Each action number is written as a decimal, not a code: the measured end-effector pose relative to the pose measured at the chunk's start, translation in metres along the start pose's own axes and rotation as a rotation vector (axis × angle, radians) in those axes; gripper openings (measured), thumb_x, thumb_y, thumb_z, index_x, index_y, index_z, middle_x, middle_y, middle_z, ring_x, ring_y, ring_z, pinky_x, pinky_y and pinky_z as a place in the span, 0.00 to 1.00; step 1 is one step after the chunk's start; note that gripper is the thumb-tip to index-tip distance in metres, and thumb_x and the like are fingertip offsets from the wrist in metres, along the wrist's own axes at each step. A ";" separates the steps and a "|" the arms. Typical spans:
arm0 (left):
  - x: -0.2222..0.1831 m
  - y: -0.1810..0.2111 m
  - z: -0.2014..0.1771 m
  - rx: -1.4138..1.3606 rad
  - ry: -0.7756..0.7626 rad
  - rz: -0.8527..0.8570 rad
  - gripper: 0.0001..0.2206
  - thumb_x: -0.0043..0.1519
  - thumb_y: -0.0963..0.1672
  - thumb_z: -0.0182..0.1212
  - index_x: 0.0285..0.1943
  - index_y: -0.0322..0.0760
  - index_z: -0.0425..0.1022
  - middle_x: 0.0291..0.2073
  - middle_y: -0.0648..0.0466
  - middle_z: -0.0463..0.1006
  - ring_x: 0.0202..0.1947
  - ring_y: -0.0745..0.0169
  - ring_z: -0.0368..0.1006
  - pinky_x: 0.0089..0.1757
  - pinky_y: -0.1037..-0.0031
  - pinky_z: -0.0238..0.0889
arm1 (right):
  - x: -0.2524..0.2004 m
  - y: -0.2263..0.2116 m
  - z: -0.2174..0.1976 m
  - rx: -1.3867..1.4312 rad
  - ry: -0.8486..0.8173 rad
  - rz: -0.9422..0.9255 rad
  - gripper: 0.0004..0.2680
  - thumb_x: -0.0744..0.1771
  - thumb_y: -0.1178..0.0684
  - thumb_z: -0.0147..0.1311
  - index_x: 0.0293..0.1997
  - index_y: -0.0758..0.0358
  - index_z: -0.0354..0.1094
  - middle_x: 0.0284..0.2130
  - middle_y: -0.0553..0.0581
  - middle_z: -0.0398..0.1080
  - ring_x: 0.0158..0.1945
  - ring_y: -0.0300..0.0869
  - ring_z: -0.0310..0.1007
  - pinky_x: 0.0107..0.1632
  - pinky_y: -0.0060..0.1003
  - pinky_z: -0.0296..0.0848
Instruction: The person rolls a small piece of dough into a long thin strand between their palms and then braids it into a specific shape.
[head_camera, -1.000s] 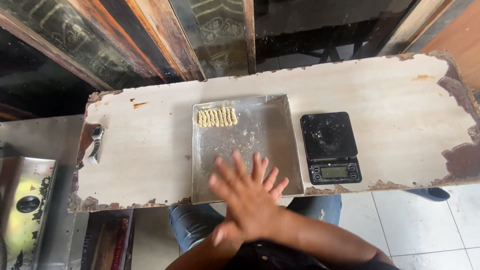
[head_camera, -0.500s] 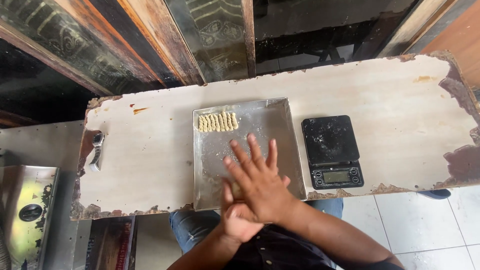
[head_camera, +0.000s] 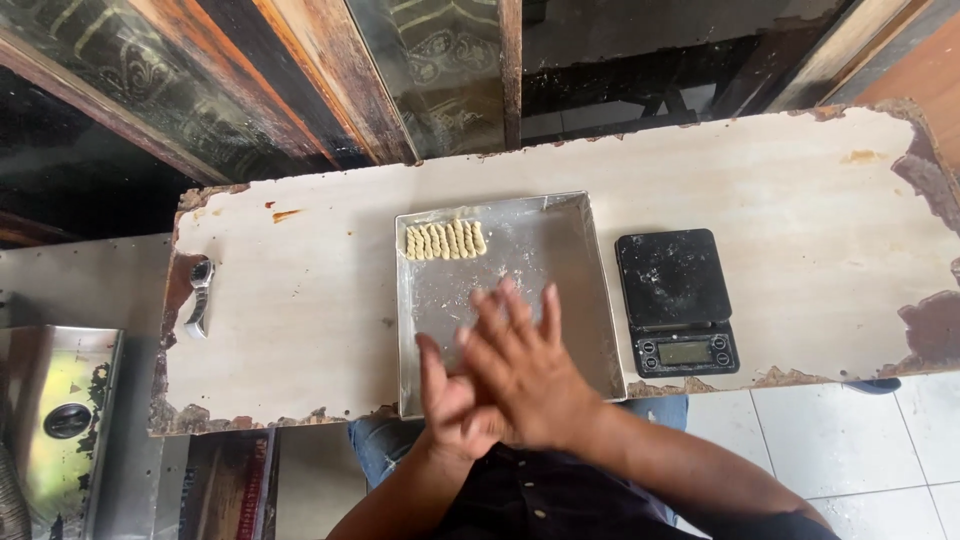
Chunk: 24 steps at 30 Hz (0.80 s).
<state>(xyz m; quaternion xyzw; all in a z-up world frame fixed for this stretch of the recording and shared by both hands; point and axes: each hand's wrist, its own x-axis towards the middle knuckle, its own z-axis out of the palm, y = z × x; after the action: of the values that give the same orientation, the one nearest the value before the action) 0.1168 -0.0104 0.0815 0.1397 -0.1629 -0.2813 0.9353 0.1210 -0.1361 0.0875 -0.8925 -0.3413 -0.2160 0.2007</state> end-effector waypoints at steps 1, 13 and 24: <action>0.002 0.000 -0.011 -0.047 0.012 0.034 0.41 0.64 0.67 0.31 0.82 0.51 0.40 0.81 0.49 0.38 0.80 0.49 0.37 0.72 0.53 0.36 | -0.006 -0.015 0.002 0.074 -0.020 -0.041 0.38 0.67 0.18 0.23 0.80 0.55 0.35 0.78 0.69 0.33 0.81 0.68 0.24 0.75 0.75 0.19; 0.005 -0.004 -0.027 -0.158 0.074 0.022 0.42 0.63 0.67 0.36 0.83 0.50 0.41 0.80 0.50 0.43 0.79 0.51 0.38 0.72 0.53 0.36 | -0.005 -0.011 0.005 0.021 -0.109 -0.035 0.36 0.68 0.20 0.17 0.81 0.56 0.29 0.78 0.70 0.29 0.80 0.67 0.19 0.75 0.72 0.15; 0.003 -0.008 -0.013 -0.251 0.204 -0.072 0.47 0.55 0.73 0.28 0.82 0.60 0.45 0.79 0.49 0.50 0.75 0.46 0.49 0.67 0.53 0.46 | 0.001 0.014 0.005 0.054 -0.007 -0.018 0.39 0.66 0.19 0.28 0.81 0.58 0.34 0.77 0.75 0.38 0.78 0.74 0.27 0.69 0.78 0.18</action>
<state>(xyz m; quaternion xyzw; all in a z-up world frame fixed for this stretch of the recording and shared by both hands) 0.1207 -0.0161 0.0673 0.0552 -0.0253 -0.3174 0.9464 0.1328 -0.1431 0.0808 -0.8844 -0.3556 -0.2056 0.2215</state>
